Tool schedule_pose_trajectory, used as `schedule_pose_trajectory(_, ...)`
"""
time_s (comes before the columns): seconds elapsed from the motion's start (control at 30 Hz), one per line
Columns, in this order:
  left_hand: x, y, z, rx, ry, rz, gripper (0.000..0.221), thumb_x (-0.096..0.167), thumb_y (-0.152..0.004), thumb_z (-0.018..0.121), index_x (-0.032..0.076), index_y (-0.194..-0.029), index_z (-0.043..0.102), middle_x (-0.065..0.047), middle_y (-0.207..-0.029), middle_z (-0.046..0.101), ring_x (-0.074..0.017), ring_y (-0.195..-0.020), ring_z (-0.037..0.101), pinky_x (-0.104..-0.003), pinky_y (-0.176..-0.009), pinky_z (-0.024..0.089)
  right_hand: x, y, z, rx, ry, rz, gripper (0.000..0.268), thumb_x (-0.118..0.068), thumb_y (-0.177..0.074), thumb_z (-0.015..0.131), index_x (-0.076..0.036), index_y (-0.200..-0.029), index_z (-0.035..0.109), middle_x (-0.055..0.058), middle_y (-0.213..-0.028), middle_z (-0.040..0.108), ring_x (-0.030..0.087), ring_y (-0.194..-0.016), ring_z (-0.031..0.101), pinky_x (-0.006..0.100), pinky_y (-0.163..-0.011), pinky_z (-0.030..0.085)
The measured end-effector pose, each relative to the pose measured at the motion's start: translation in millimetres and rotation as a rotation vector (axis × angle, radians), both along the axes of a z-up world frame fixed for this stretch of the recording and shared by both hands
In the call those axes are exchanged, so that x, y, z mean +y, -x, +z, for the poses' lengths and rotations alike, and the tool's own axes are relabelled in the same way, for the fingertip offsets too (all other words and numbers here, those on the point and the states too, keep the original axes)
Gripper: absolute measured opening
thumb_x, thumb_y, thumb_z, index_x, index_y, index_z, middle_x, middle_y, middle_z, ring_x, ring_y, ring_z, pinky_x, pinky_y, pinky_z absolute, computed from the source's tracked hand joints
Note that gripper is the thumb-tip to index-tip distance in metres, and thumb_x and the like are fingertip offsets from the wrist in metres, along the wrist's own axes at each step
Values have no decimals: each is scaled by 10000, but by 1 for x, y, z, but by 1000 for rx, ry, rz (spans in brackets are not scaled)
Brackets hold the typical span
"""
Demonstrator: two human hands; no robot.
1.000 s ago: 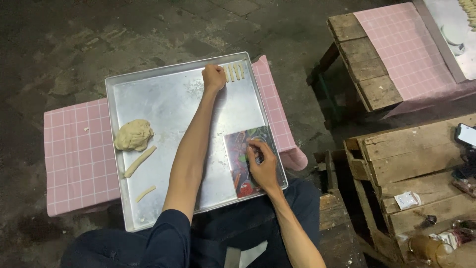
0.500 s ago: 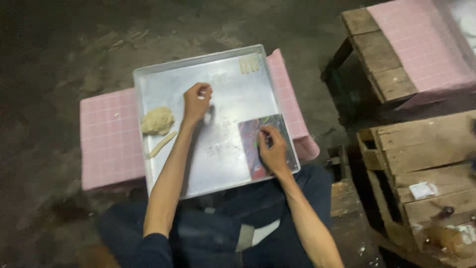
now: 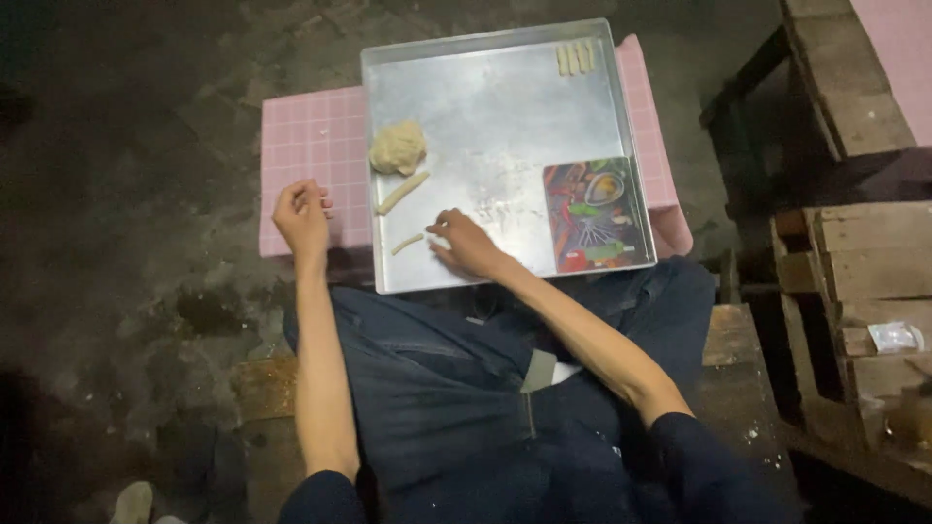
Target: Rolling dough into thin cylinders and breaking them into small sticks on a baking tray
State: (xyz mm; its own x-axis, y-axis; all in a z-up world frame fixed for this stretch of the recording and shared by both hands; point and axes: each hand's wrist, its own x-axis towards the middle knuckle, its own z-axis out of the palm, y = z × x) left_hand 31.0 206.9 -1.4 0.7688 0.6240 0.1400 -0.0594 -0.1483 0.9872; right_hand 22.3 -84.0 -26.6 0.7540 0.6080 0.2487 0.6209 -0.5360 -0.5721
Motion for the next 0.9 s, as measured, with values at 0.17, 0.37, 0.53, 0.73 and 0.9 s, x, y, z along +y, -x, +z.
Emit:
schedule_pose_trajectory(0.17,-30,15,27,-17,-66,-58,72,129,-979,680,80,-1032,676,-109,-854,717,-144,-646,684,-254,-511,568,51,-6,-5,-69,55,33,194,-242,-888,746,-101,-1019,773,159,-1101,620,371,-923,661,448,-837,559)
schedule_pose_trajectory(0.37,-45,21,41,-36,-96,-139,124,115,-1012,665,31,-1103,667,-159,-884,720,-197,-698,707,-277,-584,575,49,5,11,-44,-15,45,140,-230,-952,694,-106,-1001,735,113,-1022,673,310,-933,679,395,-844,544)
schedule_pose_trajectory(0.53,-44,27,50,-62,-95,-146,141,105,-1020,658,5,-1119,657,-176,-886,714,-204,-701,699,-275,-567,571,-13,5,19,177,-286,-37,236,-220,-1006,681,-10,-1112,704,223,-1014,715,413,-1020,693,479,-905,538)
schedule_pose_trajectory(0.73,-55,31,55,-49,-159,-184,146,106,-1026,666,-10,-1112,678,-183,-876,715,-213,-701,707,-276,-569,573,-169,-16,27,-5,-204,-347,220,-164,-949,741,-69,-1147,738,169,-1026,753,344,-1032,705,451,-947,529)
schedule_pose_trajectory(0.9,-68,33,59,-12,-321,-277,132,116,-1022,671,13,-1097,707,-158,-895,738,-240,-722,719,-363,-617,564,-250,-27,6,-321,241,-383,106,-186,-938,724,-111,-1007,754,91,-986,697,289,-937,649,403,-864,528)
